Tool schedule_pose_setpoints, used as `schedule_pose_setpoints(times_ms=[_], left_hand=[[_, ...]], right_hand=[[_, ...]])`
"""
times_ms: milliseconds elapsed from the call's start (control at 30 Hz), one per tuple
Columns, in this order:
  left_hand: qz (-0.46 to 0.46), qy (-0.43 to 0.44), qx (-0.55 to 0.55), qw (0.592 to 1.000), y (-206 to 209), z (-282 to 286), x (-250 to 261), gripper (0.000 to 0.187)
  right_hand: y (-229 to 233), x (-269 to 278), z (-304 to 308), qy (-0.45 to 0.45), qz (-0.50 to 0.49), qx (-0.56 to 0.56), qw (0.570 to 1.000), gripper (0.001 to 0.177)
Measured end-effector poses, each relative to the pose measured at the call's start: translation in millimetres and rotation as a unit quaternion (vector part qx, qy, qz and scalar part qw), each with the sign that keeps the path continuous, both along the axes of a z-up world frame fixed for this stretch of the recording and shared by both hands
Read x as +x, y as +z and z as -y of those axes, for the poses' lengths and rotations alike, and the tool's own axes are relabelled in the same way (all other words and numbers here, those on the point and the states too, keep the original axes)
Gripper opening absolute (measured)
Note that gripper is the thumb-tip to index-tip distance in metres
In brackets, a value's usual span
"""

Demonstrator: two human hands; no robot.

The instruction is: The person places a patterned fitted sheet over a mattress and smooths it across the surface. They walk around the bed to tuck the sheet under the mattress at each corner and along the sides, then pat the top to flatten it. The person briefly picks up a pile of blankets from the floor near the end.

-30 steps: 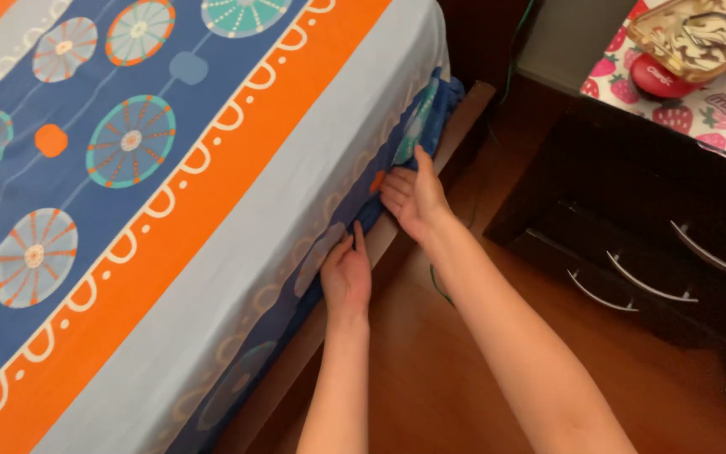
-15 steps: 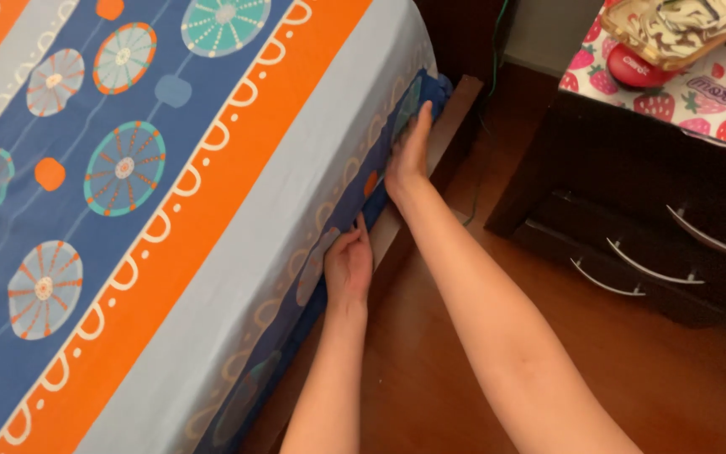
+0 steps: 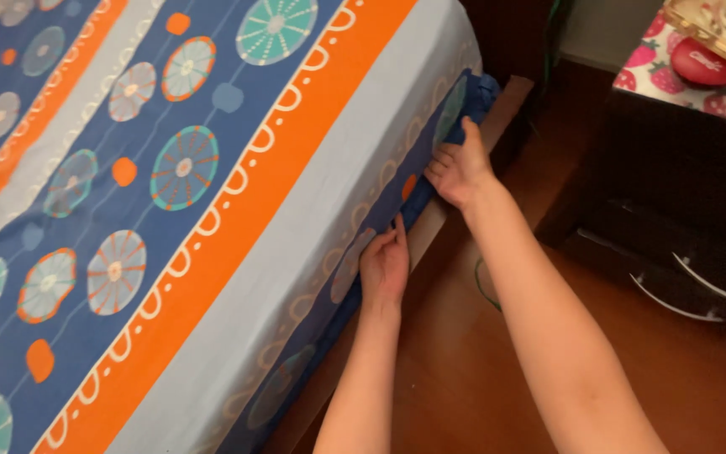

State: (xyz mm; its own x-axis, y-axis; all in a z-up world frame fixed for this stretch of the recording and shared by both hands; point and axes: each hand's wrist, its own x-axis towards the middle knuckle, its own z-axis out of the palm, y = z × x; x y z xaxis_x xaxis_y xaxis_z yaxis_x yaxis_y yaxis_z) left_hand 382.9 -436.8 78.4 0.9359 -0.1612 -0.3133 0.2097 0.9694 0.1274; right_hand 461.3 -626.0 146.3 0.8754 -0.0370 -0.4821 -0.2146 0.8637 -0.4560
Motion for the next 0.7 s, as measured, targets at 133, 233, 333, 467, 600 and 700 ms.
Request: schedule_pose_setpoints(times_ms=[133,233,333,467,600,700], left_hand=[[0.009,0.007,-0.01,1.0,9.5,4.2,-1.5,0.045],[0.024,0.034,0.06,0.997,9.6,12.2,-1.2,0.061],[-0.002,0.037,0.078,0.996,-1.4,5.8,2.4,0.048],[-0.062,0.055,0.046,0.995,26.6,3.4,-26.3,0.038],[-0.135,0.102,0.038,0.985,23.7,4.7,-30.3,0.049],[-0.136,0.095,0.039,0.985,-26.9,9.2,19.0,0.049]], right_hand=[[46.9,-1.5,-8.9,-0.002,0.015,0.078,0.997,0.128],[31.2,11.2,-11.9,-0.029,0.018,0.132,0.991,0.099],[25.7,2.4,-15.3,-0.034,0.058,0.152,0.986,0.118],[11.0,7.6,-24.0,-0.06,0.077,0.127,0.987,0.097],[10.2,-10.9,-28.0,-0.063,0.023,0.098,0.993,0.109],[15.9,-17.1,-25.2,-0.047,-0.002,0.076,0.996,0.112]])
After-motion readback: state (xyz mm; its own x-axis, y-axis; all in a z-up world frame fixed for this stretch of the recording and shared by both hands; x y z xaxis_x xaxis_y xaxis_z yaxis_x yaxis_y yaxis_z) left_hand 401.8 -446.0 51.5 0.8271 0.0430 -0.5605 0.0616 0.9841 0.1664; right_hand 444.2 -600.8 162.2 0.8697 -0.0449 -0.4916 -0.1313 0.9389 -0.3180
